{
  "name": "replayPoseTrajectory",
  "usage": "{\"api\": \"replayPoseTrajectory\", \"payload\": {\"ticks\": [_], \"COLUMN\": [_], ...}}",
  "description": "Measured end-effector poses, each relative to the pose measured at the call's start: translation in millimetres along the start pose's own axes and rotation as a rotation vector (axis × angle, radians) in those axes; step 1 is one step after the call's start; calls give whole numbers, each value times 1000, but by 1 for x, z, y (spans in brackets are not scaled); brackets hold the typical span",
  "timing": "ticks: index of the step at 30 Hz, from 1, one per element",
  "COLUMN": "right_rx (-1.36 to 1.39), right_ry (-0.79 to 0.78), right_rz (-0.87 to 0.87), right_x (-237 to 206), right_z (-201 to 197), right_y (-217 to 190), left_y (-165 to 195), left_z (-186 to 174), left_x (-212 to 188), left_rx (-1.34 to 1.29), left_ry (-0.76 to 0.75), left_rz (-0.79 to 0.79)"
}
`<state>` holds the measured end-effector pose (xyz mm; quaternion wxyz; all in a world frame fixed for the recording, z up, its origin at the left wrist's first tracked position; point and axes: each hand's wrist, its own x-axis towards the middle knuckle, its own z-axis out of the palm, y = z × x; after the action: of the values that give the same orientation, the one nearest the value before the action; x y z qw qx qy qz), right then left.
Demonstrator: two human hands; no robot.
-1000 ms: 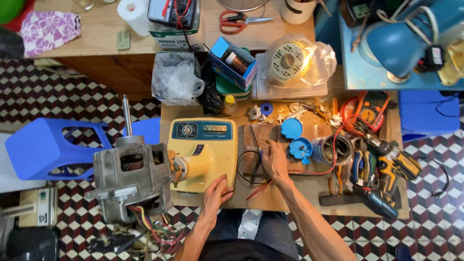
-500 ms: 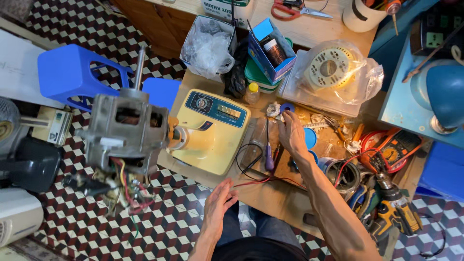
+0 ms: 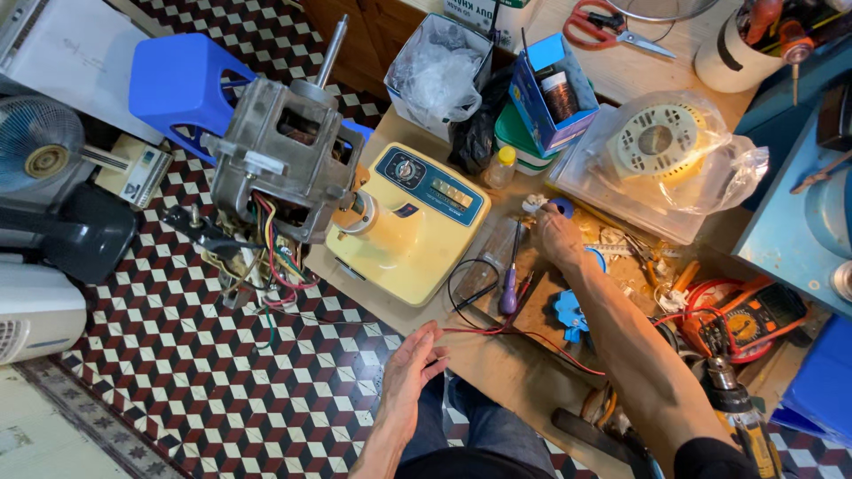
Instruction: The person uses a screwdriver to loosen and tighten screws on a small motor or pump assembly, then manipulates wires and a black plastic component with both hands. The work is performed on a cluttered workbench with tools and parts visible.
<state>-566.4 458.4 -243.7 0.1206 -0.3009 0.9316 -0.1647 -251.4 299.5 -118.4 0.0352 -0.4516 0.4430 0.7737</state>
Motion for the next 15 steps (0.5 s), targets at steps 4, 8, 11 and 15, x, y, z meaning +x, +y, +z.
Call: {"api": "replayPoseTrajectory", "payload": {"ticks": [4,8,11,15], "right_rx": [287,578,691,809], "right_ry": [271,-96,-192,-179], "right_rz": [-108,-3,61,47], "right_x": [-63,-139,-161,-182], "right_z": [-51,-88,-103,-98], "right_y": [-35,-133,-185,-204], "left_y": [4,23,31,25], "left_z": [21,37,22,-2], "left_x": [22,46,42,21], "left_rx": [-59,-33,1,-52], "left_ry": [-84,-278,-421,-415], "left_rz": [107,251,265,303]}}
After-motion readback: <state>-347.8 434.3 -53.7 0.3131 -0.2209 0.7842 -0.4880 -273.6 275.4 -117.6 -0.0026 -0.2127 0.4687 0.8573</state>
